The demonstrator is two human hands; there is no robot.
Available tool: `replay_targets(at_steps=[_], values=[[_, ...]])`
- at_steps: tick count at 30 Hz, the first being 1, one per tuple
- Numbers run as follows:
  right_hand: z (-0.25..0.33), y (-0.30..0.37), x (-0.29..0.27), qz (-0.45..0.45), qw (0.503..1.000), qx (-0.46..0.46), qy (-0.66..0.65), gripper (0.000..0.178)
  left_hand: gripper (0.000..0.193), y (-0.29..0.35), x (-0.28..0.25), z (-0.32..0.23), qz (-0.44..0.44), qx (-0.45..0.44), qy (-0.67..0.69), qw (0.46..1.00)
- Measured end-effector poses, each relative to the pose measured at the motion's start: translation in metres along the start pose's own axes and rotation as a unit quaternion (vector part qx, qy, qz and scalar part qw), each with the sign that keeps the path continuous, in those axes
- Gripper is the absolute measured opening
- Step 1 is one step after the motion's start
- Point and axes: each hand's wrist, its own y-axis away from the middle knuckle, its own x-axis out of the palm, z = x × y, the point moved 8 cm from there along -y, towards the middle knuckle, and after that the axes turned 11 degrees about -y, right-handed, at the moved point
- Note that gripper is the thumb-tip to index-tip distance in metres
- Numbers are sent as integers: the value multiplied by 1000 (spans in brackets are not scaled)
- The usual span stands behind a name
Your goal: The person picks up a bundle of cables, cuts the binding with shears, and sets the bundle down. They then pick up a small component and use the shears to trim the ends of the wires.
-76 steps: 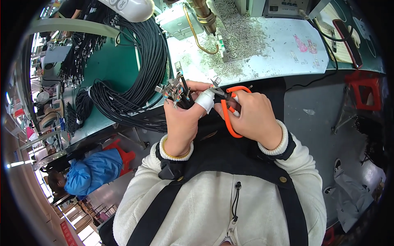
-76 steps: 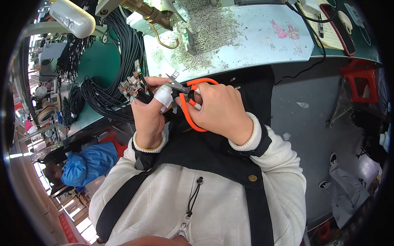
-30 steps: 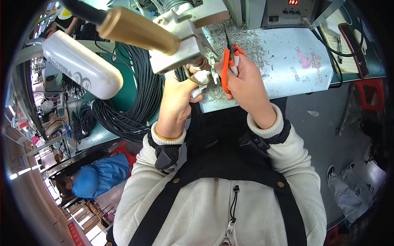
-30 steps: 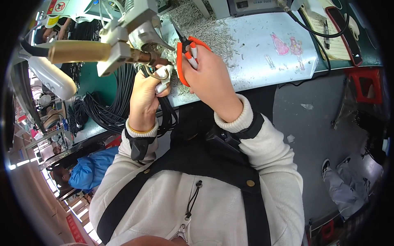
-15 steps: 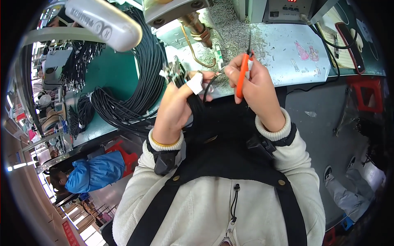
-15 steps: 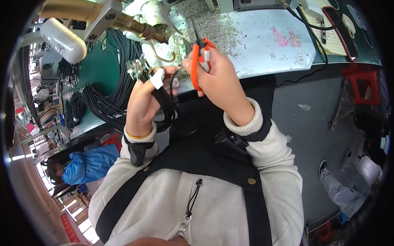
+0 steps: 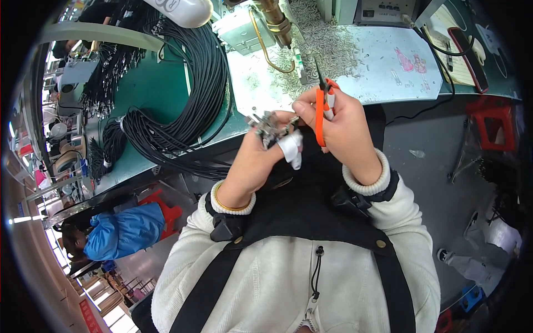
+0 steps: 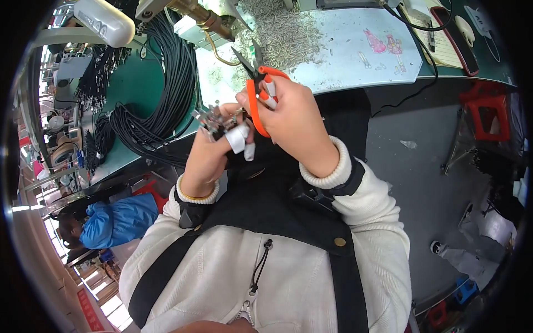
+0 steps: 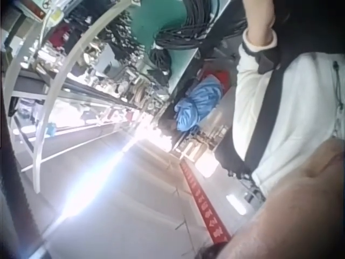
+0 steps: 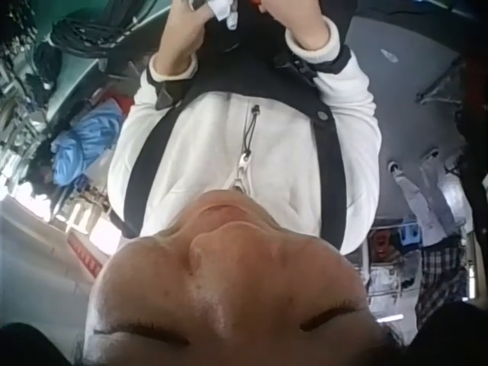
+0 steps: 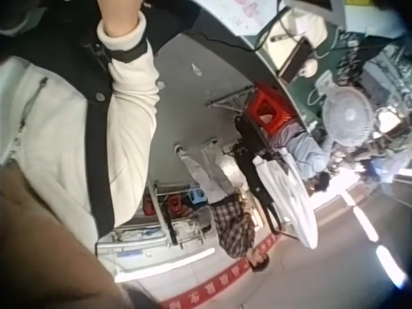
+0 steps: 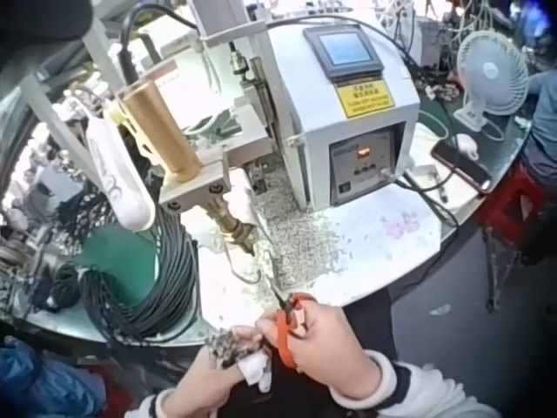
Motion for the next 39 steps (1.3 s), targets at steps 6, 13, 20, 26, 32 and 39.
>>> replay_targets(at_steps=[6, 13, 20, 26, 32, 39], values=[[47, 39, 9, -45, 847, -452, 278, 23, 18, 7, -15, -14, -95, 33, 51, 994], [49, 45, 20, -43, 815, -466, 342, 29, 12, 14, -24, -10, -203, 32, -68, 976], [36, 42, 13, -14, 860, -421, 289, 23, 16, 18, -22, -27, -251, 136, -189, 940], [1, 14, 4, 42, 974, -129, -179, 11, 17, 23, -19, -35, -296, 193, -209, 912], [-5, 12, 6, 34, 972, -86, -218, 8, 20, 18, -19, -32, -285, 180, -83, 938], [16, 26, 4, -13, 956, -267, 122, 8, 26, 14, -14, -33, -234, 188, -175, 938]])
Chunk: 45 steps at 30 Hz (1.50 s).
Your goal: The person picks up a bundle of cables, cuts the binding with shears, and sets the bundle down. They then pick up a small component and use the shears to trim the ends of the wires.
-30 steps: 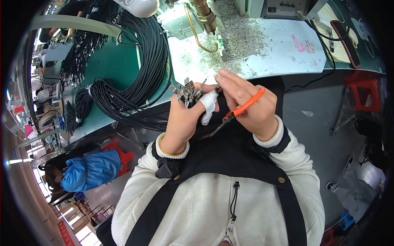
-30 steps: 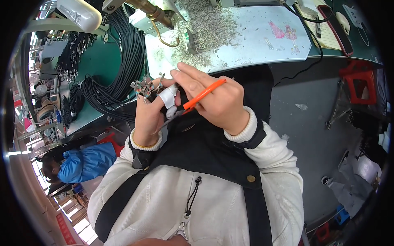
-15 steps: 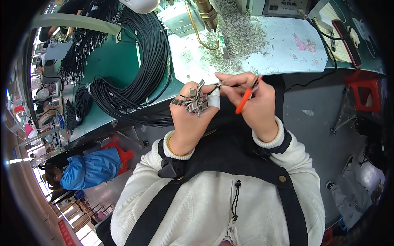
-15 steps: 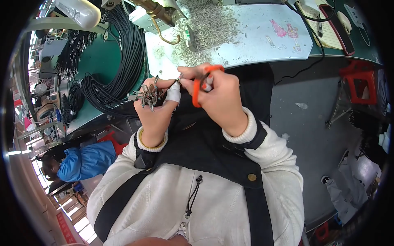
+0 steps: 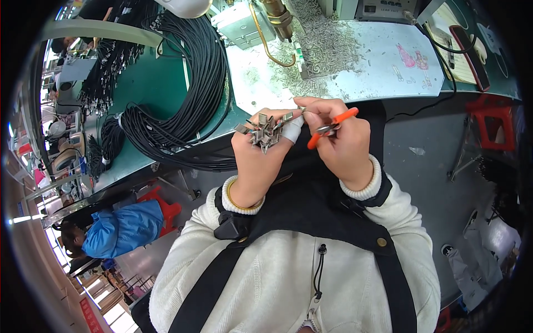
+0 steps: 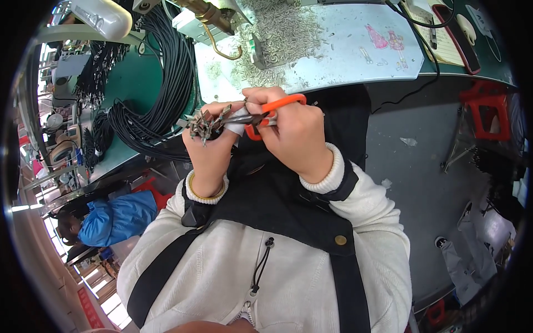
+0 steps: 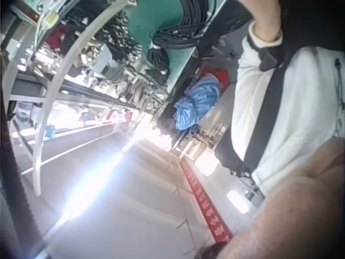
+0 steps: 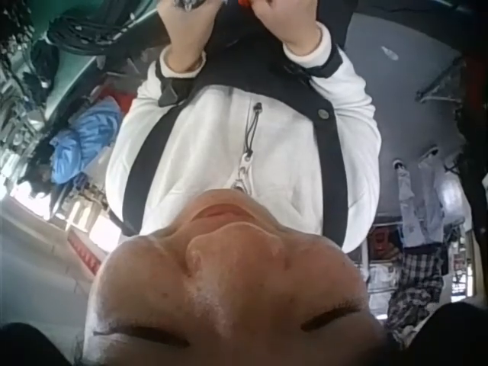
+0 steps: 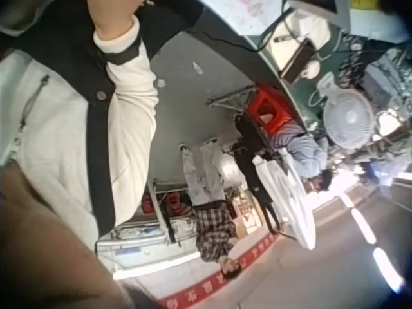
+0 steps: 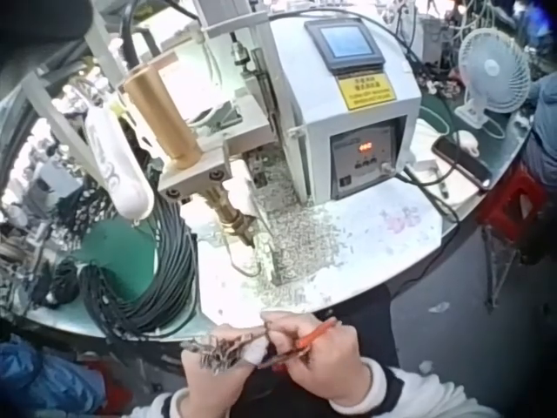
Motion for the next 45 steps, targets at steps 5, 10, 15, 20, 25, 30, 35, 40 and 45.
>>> replay_targets(at_steps=[5, 10, 15, 20, 25, 30, 35, 40, 45], values=[[6, 1, 1, -9, 994, -15, 105, 9, 28, 2, 1, -3, -25, 31, -38, 998], [-16, 2, 0, -7, 991, 121, -61, 9, 22, 1, -1, -14, -6, 109, -144, 984], [-20, 4, 2, -14, 982, 137, -126, 8, 19, 2, 3, -20, -4, 149, -187, 971], [-13, 1, 0, -40, 959, 158, -230, 9, 18, -3, 0, 5, -24, -71, 62, 995], [-9, 1, 0, -24, 978, 92, -185, 8, 17, -1, 6, 21, 41, -210, 163, 963], [-8, 6, -9, 0, 994, 32, -106, 14, 18, 0, 7, 21, 74, -239, 246, 937], [-6, 10, -7, 88, 985, 80, 125, 23, 16, -1, 4, 14, 58, -209, 242, 946], [-11, 11, 2, 75, 979, 98, 164, 27, 15, -1, 2, 12, 32, -187, 199, 961], [-13, 11, 6, 81, 971, 97, 204, 28, 14, -4, -1, 15, 32, -199, 176, 963]])
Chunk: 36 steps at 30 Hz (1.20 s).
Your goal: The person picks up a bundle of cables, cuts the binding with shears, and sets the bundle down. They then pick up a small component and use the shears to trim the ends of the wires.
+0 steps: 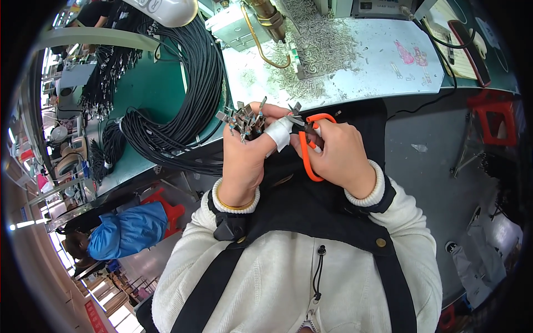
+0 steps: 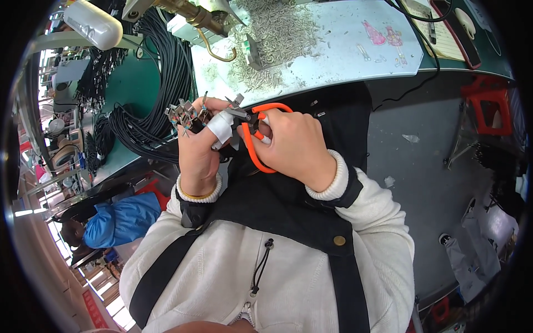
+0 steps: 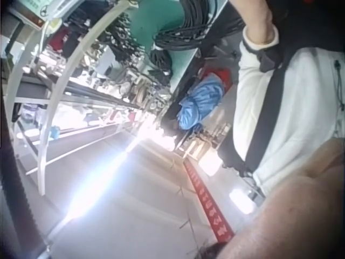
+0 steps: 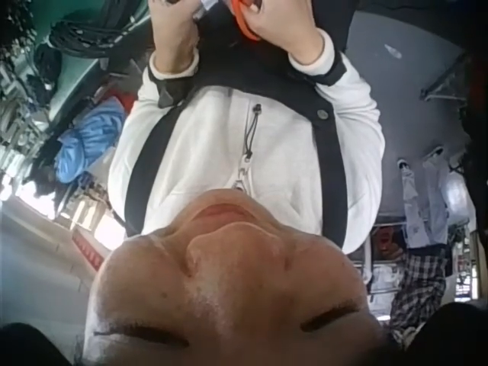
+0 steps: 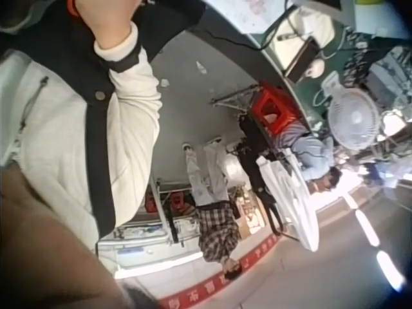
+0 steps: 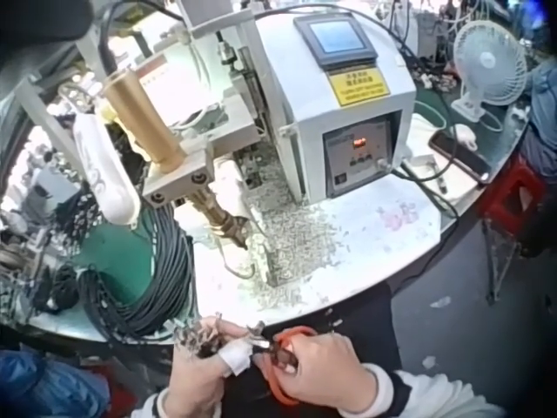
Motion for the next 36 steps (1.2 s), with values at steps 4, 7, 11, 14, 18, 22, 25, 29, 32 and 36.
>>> replay_targets(at_steps=[4, 7, 11, 14, 18, 22, 25, 29, 32, 36], values=[[-18, 3, 7, -9, 999, 11, -39, 28, 13, -12, -1, 7, 35, -47, 4, 998], [-31, 2, 9, -18, 991, 35, -126, 28, 13, -32, 1, 19, 95, -112, 11, 989], [-39, -7, -6, -55, 948, 174, -261, 21, 16, -61, 10, 25, 153, -136, 126, 971], [-37, -27, -21, -124, 918, 158, -341, 17, 15, -75, 11, 25, 101, -147, 129, 976], [-38, -63, -27, -121, 911, 144, -366, 19, 18, -85, 13, 17, 95, -125, 112, 981], [-44, -81, -17, -63, 920, 186, -340, 18, 18, -90, 9, 16, 114, -122, 69, 984], [-42, -82, -16, -60, 914, 190, -354, 17, 16, -92, 9, 15, 120, -127, 56, 983], [-44, -83, -13, -67, 913, 183, -358, 16, 17, -93, 7, 14, 125, -122, 61, 983], [-45, -83, -12, -79, 915, 169, -359, 16, 17, -93, 7, 14, 121, -115, 66, 984], [-49, -85, -12, -93, 921, 147, -349, 15, 16, -90, 6, 14, 98, -108, 57, 988]])
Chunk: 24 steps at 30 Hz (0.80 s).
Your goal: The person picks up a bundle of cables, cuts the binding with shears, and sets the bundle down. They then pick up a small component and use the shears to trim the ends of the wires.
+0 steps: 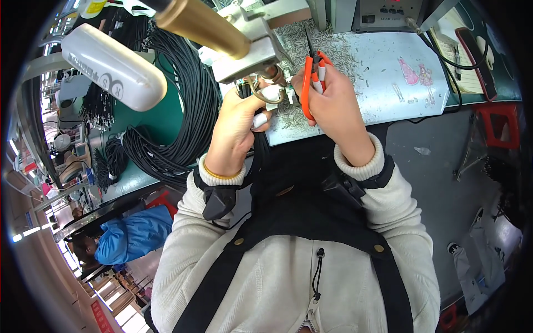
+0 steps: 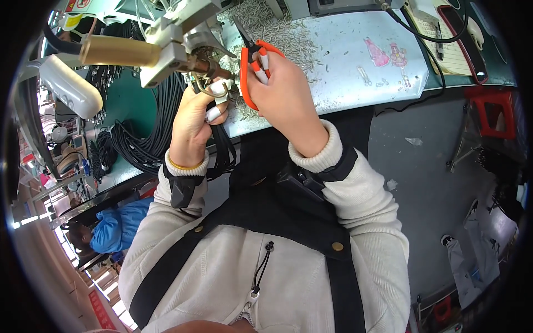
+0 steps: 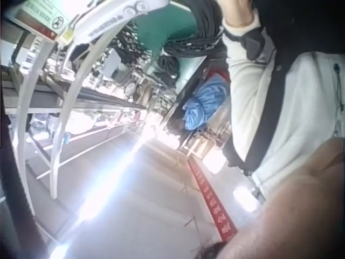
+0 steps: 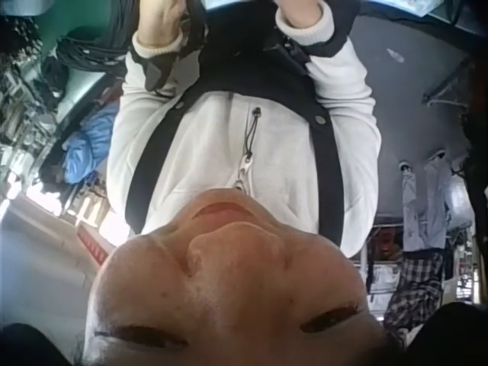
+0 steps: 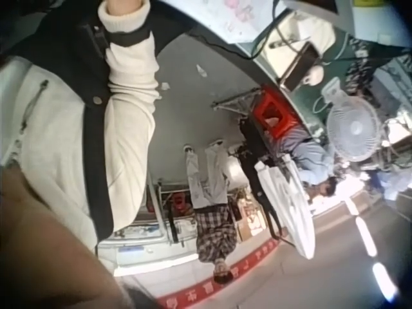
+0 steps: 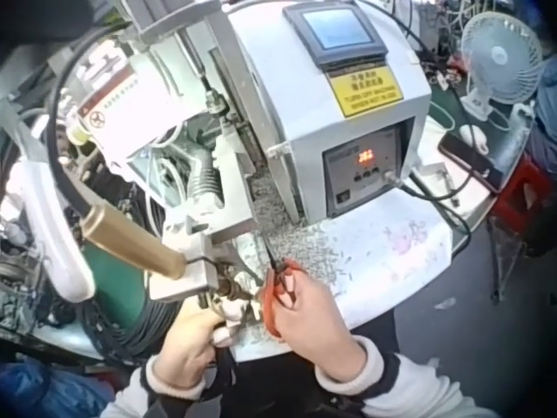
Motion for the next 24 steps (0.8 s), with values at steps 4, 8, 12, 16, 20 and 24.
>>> replay_targets(at_steps=[4, 8, 12, 16, 20, 24], values=[[1, 1, 0, -6, 1000, -4, 12, 15, 15, 1, 1, -2, -25, 11, -17, 999], [4, 4, 2, -10, 1000, 21, -19, 15, 15, 1, 0, -3, -22, 19, -22, 999], [4, 5, 2, -4, 999, 30, -26, 14, 16, 2, 2, -3, -16, 17, -31, 999], [5, 11, 2, 10, 1000, 4, -25, 13, 19, 11, 3, -7, -18, 26, -44, 999], [11, 27, 0, 25, 999, -16, -33, 13, 20, 32, 5, -4, 10, 24, -13, 1000], [15, 44, -7, -6, 999, -49, 18, 13, 20, 54, 7, 3, 9, 40, 5, 999]])
